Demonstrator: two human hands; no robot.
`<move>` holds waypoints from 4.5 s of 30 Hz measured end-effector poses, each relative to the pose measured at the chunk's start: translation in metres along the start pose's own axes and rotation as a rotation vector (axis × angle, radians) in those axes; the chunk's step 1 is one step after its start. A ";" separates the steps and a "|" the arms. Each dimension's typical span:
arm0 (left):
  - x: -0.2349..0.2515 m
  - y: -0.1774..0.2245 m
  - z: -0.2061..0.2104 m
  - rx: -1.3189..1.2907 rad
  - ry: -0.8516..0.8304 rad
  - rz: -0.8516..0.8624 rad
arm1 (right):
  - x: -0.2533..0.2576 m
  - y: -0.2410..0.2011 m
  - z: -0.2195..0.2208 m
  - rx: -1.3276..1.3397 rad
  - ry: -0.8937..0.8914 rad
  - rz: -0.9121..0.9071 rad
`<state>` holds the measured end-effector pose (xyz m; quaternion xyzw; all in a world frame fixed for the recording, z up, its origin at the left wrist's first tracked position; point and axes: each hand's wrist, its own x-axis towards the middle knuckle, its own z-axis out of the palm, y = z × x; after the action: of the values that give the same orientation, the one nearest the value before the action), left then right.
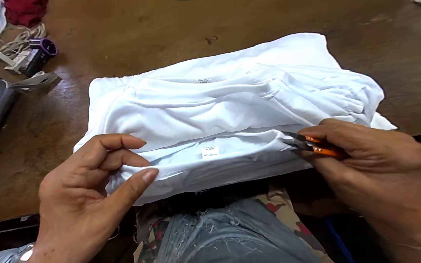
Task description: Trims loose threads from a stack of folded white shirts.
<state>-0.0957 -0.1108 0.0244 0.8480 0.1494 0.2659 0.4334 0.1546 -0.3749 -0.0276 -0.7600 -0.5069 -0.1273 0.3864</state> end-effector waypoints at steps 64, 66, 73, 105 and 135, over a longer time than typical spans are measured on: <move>-0.004 -0.014 0.055 1.007 -0.038 0.190 | 0.020 -0.014 0.024 0.251 -0.436 -0.380; -0.007 -0.012 0.057 1.093 -0.084 0.195 | 0.010 -0.009 0.039 0.156 -0.407 -0.361; -0.039 -0.018 0.044 0.638 0.079 0.195 | -0.010 -0.005 0.050 0.098 -0.329 -0.315; -0.074 -0.019 0.101 -0.725 0.546 -0.223 | -0.024 -0.095 0.103 0.530 -0.232 -0.285; -0.085 0.005 0.090 -0.961 0.449 -0.449 | -0.024 -0.069 0.095 0.387 -0.106 -0.185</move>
<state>-0.1127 -0.2138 -0.0419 0.4262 0.2764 0.3788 0.7736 0.0647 -0.3098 -0.0738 -0.6276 -0.6091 -0.0225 0.4844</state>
